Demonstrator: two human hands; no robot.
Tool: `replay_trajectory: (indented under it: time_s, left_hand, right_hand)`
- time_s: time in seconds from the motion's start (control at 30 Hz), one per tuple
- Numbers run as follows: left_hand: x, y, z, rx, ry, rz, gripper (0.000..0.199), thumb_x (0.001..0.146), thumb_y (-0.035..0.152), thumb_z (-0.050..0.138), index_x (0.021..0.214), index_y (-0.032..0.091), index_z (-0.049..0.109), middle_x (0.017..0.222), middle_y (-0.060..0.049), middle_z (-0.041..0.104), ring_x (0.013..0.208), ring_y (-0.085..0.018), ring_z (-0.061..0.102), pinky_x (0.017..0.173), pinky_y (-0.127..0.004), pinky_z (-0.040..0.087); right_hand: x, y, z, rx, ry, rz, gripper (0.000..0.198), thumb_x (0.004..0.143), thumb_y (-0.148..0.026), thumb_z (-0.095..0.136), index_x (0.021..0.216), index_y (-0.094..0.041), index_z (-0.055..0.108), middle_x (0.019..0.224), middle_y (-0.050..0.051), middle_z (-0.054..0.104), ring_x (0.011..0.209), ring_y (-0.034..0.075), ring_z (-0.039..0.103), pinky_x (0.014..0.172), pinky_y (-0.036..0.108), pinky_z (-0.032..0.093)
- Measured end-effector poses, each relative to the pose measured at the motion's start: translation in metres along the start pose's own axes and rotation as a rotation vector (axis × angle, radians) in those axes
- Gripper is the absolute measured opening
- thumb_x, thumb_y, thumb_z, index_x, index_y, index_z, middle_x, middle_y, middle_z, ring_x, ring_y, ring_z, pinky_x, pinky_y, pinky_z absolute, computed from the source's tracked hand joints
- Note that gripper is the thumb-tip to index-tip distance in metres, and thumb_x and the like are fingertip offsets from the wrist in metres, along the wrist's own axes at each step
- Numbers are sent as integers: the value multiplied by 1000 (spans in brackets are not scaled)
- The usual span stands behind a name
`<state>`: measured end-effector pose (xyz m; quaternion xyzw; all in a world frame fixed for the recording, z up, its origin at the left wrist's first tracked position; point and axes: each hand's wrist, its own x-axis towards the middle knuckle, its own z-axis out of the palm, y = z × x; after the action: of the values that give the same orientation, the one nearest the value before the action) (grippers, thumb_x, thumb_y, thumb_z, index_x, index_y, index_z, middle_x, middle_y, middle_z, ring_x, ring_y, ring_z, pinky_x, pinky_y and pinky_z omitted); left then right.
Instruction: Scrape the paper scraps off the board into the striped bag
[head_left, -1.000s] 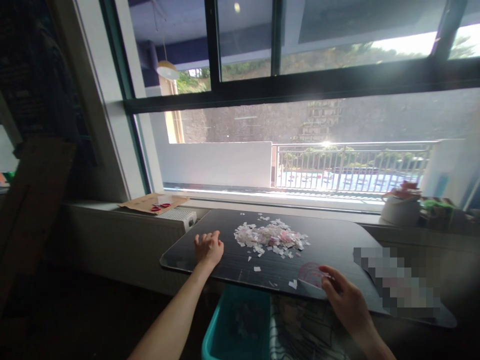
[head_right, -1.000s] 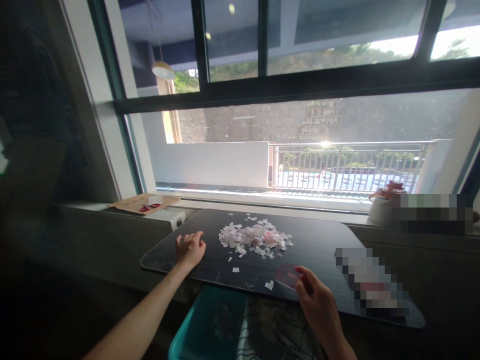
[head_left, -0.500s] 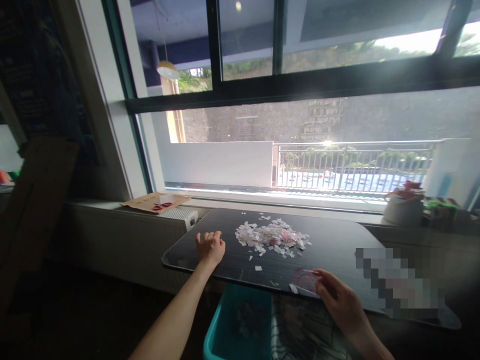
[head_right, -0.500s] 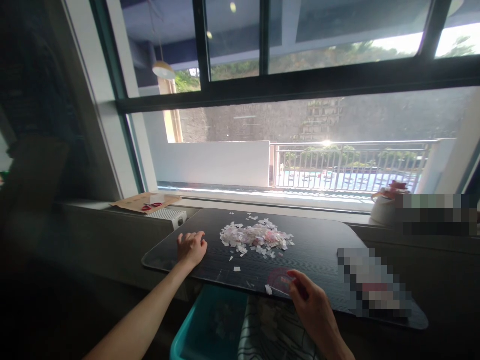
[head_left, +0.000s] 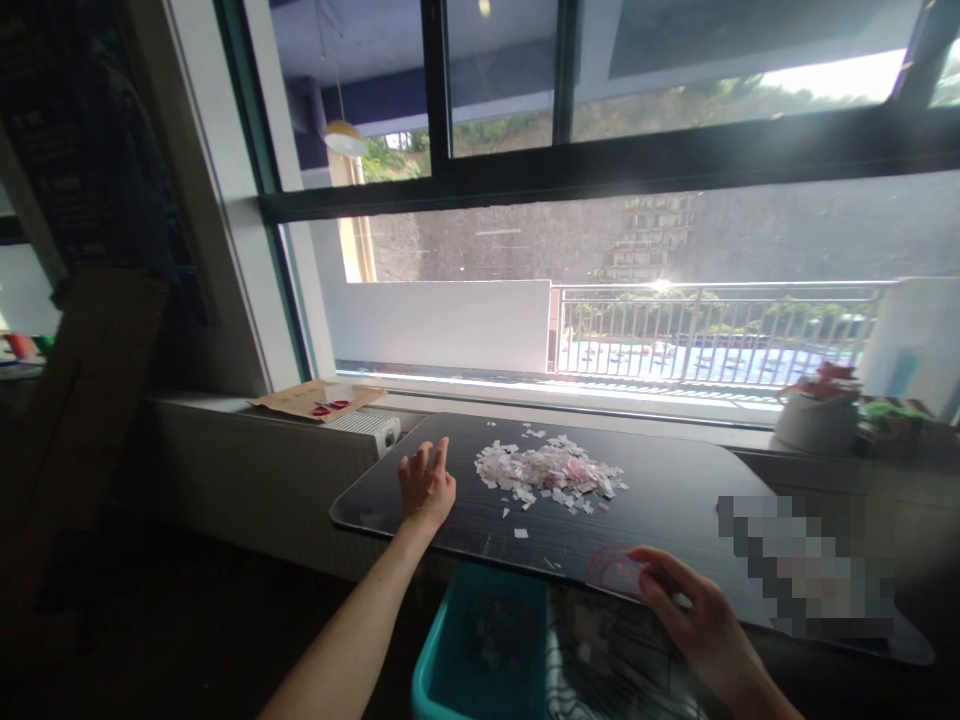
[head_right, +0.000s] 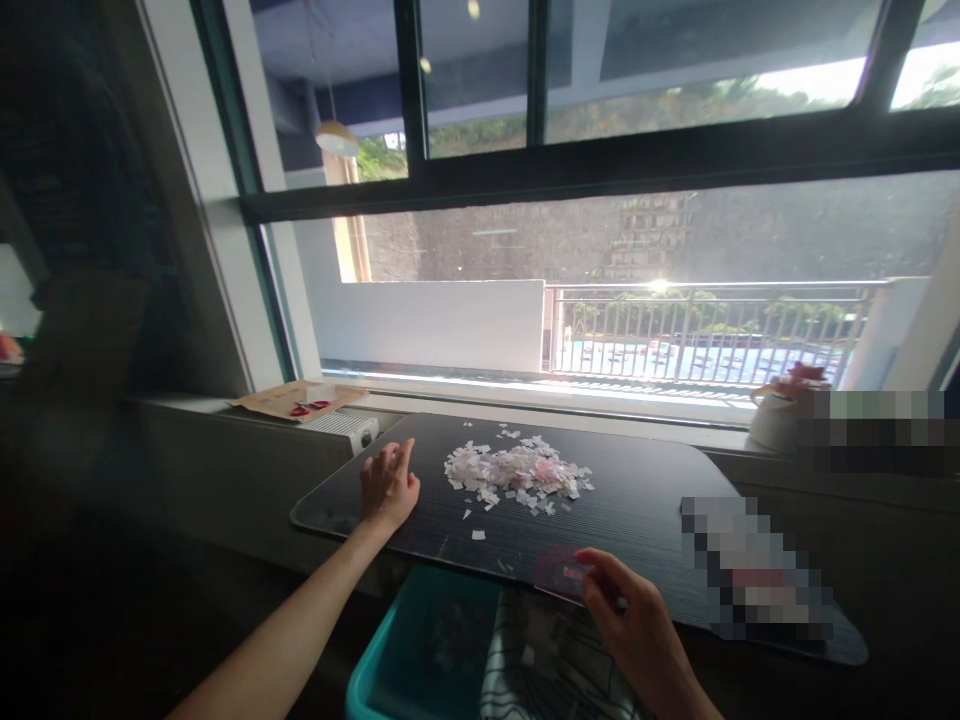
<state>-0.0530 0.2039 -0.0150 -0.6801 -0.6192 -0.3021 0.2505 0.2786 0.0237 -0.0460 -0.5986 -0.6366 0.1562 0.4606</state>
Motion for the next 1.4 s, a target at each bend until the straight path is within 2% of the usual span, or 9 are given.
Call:
replay_trajectory:
  time_s: [0.1,0.27,0.43,0.67,0.83,1.0,1.13,1.27,1.4]
  left_hand:
    - [0,-1,2,-7,17,12,51,80,7,51,130,14,51,126,-18,50,116,-31,48,102,-49,30]
    - [0,-2,3,-10,29,32,47,78,5,50,124,12,56,123,-18,52,115,-32,49,100,-47,34]
    - [0,-3,3,-34,5,34,55,78,3,52,132,14,49,124,-17,51,107,-28,54,87,-38,45]
    - [0,-2,5,-36,-17,3,49,81,7,58,129,13,49,124,-16,51,109,-28,53,89,-42,45]
    - [1,-1,2,-26,-34,-6,31,91,24,60,120,16,54,121,-9,54,106,-26,55,89,-46,45]
    - [0,0,1,-41,-56,-18,28,92,27,59,118,16,56,121,-9,55,107,-26,55,89,-47,46]
    - [2,-2,0,-85,-80,-13,26,92,28,60,114,16,58,120,-9,56,108,-26,55,91,-49,45]
    - [-2,1,-11,-195,-166,101,14,92,28,59,96,15,64,104,-6,63,100,-23,59,91,-47,44]
    - [-19,22,-32,-395,-327,350,5,87,21,65,85,19,68,89,-1,67,91,-18,61,93,-40,41]
  right_hand:
    - [18,-9,10,-8,14,-34,35,86,-40,48,104,-18,68,76,3,69,67,16,62,67,24,48]
    - [58,-26,46,17,-76,-104,40,85,-39,46,108,-15,68,72,3,67,63,16,59,62,25,46]
    - [72,-29,65,-29,-54,-65,37,80,-37,49,103,-17,71,69,3,67,61,17,59,61,27,44]
    - [66,-27,65,-38,-27,-51,37,80,-38,48,103,-18,70,72,2,69,62,17,61,63,27,45]
    - [64,-27,64,-62,29,-22,38,81,-36,45,103,-16,69,71,4,69,62,19,61,62,28,45]
    - [62,-30,67,-64,-10,-56,35,80,-39,49,101,-21,71,74,1,71,60,17,60,61,26,45]
    - [63,-27,64,-96,80,11,40,81,-40,45,104,-18,69,76,5,71,66,20,63,65,29,45]
    - [67,-12,39,-95,132,55,42,80,-41,44,104,-18,68,76,5,71,68,21,65,66,30,46]
    - [70,7,14,-132,136,180,42,74,-39,46,101,-17,70,76,6,73,75,25,67,68,32,47]
